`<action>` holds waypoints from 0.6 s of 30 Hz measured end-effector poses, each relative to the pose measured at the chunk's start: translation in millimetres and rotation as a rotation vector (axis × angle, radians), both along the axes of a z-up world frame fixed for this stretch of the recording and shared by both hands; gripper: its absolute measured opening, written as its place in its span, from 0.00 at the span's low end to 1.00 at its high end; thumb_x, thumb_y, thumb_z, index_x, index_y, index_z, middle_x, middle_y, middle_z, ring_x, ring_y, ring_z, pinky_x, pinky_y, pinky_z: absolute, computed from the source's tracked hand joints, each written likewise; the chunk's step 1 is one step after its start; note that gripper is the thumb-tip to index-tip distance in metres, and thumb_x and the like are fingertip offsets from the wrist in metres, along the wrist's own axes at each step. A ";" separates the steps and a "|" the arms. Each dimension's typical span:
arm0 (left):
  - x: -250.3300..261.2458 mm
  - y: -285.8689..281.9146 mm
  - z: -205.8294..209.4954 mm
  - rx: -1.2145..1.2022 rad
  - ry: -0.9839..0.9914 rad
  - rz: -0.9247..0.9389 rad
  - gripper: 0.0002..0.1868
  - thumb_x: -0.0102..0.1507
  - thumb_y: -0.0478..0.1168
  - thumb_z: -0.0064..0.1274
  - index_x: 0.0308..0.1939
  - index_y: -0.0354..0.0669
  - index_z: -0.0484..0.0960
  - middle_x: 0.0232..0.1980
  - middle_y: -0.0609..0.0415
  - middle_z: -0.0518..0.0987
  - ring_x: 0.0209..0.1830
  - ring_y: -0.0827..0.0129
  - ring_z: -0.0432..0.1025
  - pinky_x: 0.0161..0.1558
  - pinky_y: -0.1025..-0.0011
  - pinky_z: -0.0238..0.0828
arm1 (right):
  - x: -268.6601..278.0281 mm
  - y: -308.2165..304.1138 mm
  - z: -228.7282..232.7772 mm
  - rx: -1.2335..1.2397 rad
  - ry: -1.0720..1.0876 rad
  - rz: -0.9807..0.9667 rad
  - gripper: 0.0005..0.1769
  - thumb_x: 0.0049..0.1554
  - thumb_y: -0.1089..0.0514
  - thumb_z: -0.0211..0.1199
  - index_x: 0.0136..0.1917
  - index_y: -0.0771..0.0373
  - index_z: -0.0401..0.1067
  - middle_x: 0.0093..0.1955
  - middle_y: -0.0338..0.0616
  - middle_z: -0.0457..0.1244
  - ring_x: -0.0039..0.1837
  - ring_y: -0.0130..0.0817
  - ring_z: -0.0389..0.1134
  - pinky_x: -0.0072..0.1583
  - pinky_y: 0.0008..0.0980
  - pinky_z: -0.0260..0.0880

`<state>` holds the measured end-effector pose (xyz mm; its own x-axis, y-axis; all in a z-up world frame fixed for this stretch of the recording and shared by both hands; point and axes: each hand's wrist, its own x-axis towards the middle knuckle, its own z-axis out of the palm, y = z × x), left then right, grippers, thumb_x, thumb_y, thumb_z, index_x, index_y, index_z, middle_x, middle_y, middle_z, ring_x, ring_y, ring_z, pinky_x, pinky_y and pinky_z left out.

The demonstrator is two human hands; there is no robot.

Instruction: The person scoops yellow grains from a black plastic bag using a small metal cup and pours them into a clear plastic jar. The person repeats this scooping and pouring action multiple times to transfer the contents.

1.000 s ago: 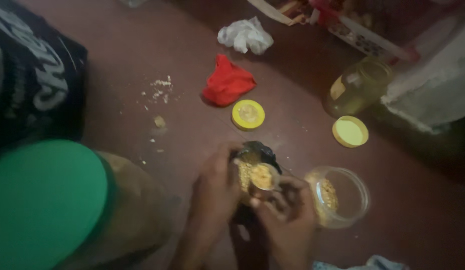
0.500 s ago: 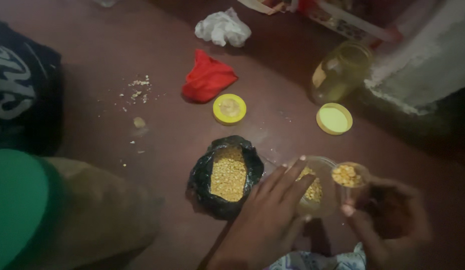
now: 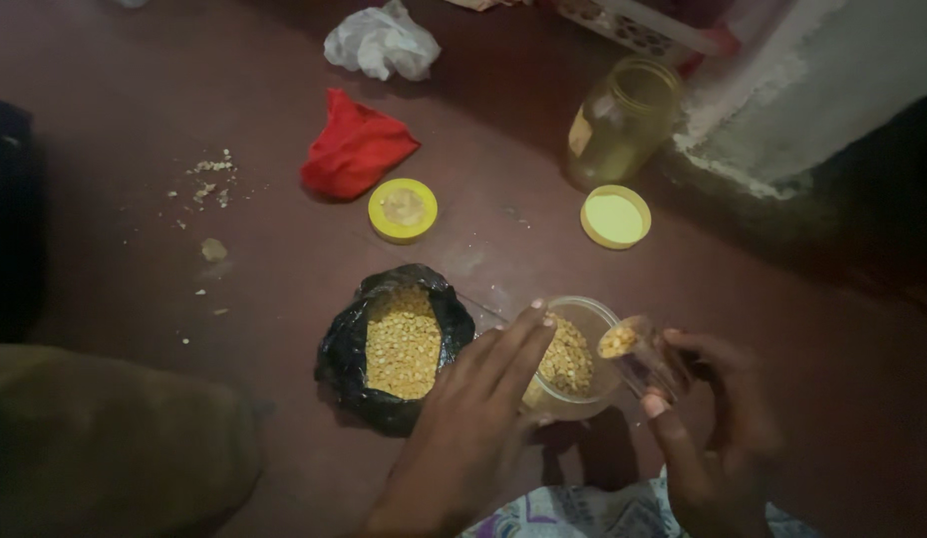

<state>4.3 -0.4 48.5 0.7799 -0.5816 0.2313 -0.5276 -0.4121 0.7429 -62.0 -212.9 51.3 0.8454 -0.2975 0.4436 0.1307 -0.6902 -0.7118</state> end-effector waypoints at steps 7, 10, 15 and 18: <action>0.0 -1.2 -1.9 0.000 0.016 0.008 0.45 0.56 0.36 0.62 0.75 0.43 0.59 0.80 0.49 0.58 0.73 0.44 0.59 0.67 0.52 0.57 | 3.5 -3.0 5.7 -0.136 -0.013 0.014 0.20 0.53 0.63 0.59 0.60 0.66 0.72 0.55 0.50 0.67 0.59 0.40 0.67 0.62 0.37 0.67; 1.0 -0.9 -0.3 -0.011 0.024 0.004 0.45 0.56 0.37 0.63 0.75 0.43 0.59 0.80 0.49 0.58 0.73 0.45 0.59 0.67 0.52 0.57 | 5.4 -3.1 5.9 -0.115 -0.005 0.004 0.20 0.55 0.62 0.58 0.61 0.65 0.72 0.54 0.49 0.66 0.58 0.38 0.67 0.62 0.37 0.68; 0.9 0.2 2.7 -0.011 0.037 0.004 0.44 0.56 0.36 0.62 0.75 0.43 0.60 0.80 0.49 0.57 0.74 0.45 0.59 0.68 0.52 0.57 | 5.2 -2.0 4.8 -0.095 -0.003 0.007 0.20 0.56 0.61 0.59 0.61 0.66 0.71 0.53 0.50 0.65 0.59 0.39 0.68 0.61 0.37 0.69; 1.6 -1.2 4.2 0.009 0.074 0.004 0.44 0.56 0.36 0.62 0.74 0.43 0.60 0.80 0.49 0.56 0.76 0.43 0.58 0.67 0.51 0.55 | 6.6 -0.7 4.9 -0.096 0.004 0.002 0.20 0.55 0.61 0.59 0.61 0.66 0.72 0.53 0.50 0.65 0.58 0.39 0.68 0.60 0.37 0.69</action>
